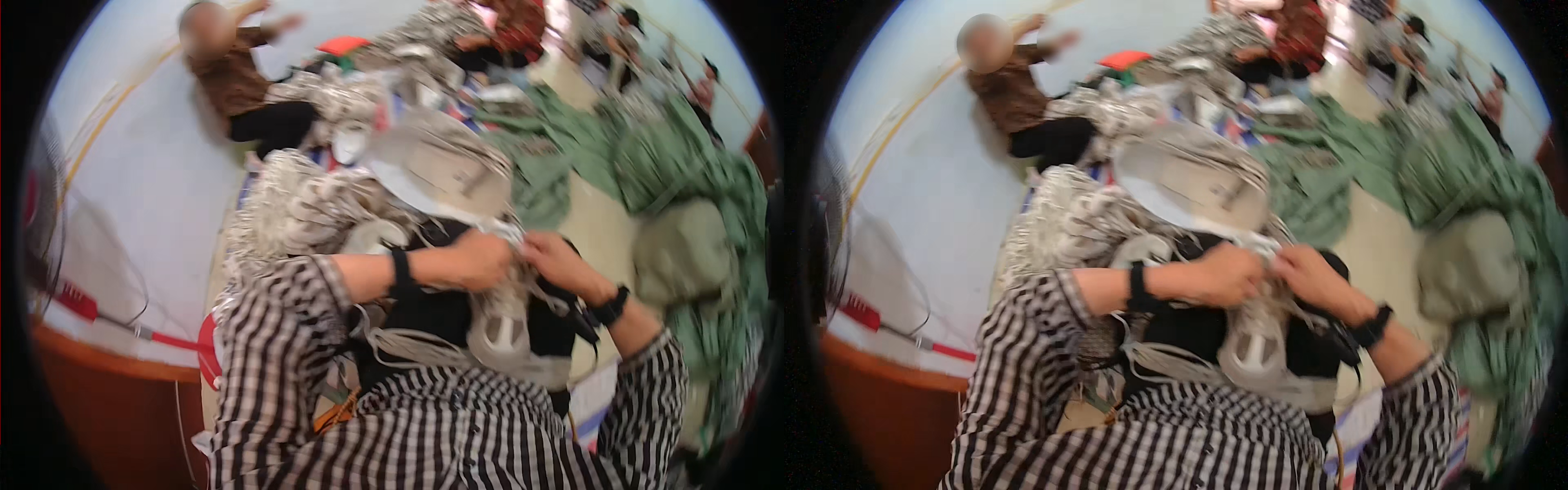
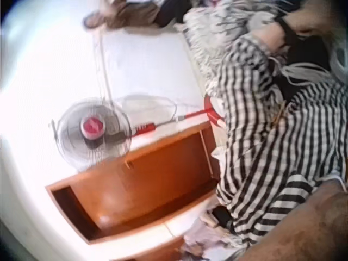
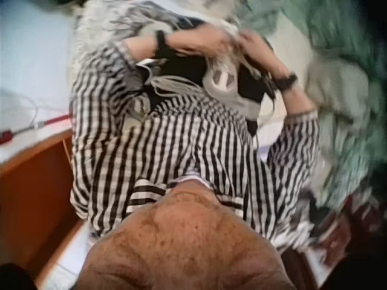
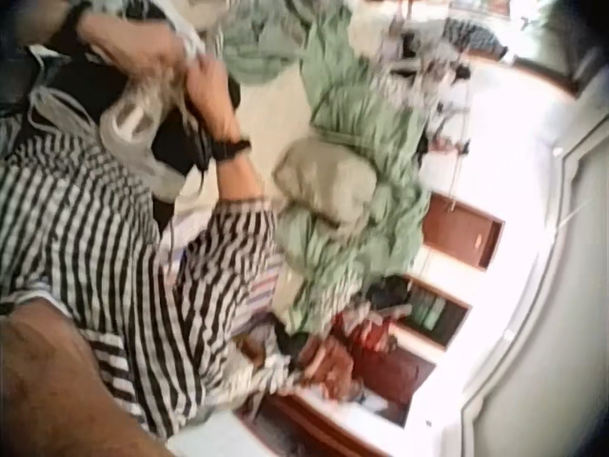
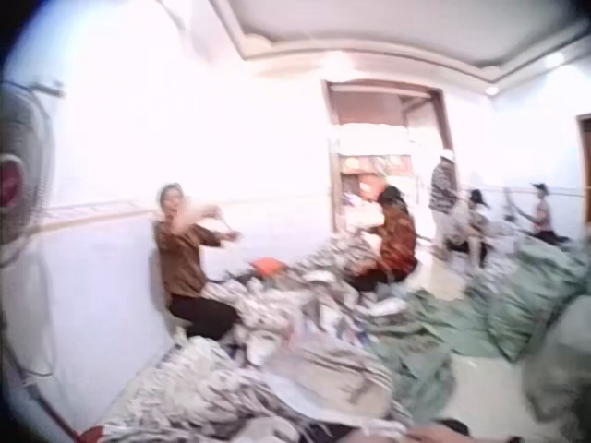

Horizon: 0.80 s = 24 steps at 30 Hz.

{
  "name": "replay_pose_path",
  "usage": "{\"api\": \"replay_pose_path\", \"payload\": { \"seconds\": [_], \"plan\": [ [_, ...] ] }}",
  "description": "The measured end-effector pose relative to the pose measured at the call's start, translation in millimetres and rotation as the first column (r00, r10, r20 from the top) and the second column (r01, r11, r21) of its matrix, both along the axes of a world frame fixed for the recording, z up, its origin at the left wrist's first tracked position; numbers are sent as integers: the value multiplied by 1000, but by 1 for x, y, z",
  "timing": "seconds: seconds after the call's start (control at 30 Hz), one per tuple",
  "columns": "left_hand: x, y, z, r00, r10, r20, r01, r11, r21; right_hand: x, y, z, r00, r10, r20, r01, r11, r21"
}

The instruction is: The recorder is lacing and adjusting the laces on a beige and white sneaker in a shoe manufacturing environment.

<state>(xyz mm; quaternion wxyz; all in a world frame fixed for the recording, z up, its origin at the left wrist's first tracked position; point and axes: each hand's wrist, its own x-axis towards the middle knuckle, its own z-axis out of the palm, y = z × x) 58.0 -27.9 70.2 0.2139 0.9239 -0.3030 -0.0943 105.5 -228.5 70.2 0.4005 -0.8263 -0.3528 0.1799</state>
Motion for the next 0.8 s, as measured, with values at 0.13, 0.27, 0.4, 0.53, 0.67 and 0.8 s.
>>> {"api": "replay_pose_path", "payload": {
  "seconds": [0.13, 0.27, 0.4, 0.53, 0.67, 0.8],
  "plan": [
    [-31, 3, -5, 984, -18, 176, 89, 908, -410, -6, 14, 10, 1000, 23, 18, -23, 999, 40],
    [-93, -35, 22, 908, -419, 21, 411, 876, -254, -8, 36, 16, 962, 162, 218, -161, 987, -23],
    [-159, -94, 32, 625, -779, -46, 551, 482, -681, -69, 136, 61, 844, 464, -268, -338, 849, 405],
    [-168, -107, 61, 619, -764, 182, 552, 258, -793, -98, 146, 86, 762, 632, -145, -468, 691, 552],
    [-110, -65, 75, 840, -302, 451, 541, 528, -655, -55, 65, 73, 986, 95, -141, -39, 935, 351],
    [-39, 24, 55, 972, 226, -72, -220, 746, -629, -58, -33, 44, 968, -247, 38, 235, 953, 193]
  ]
}}
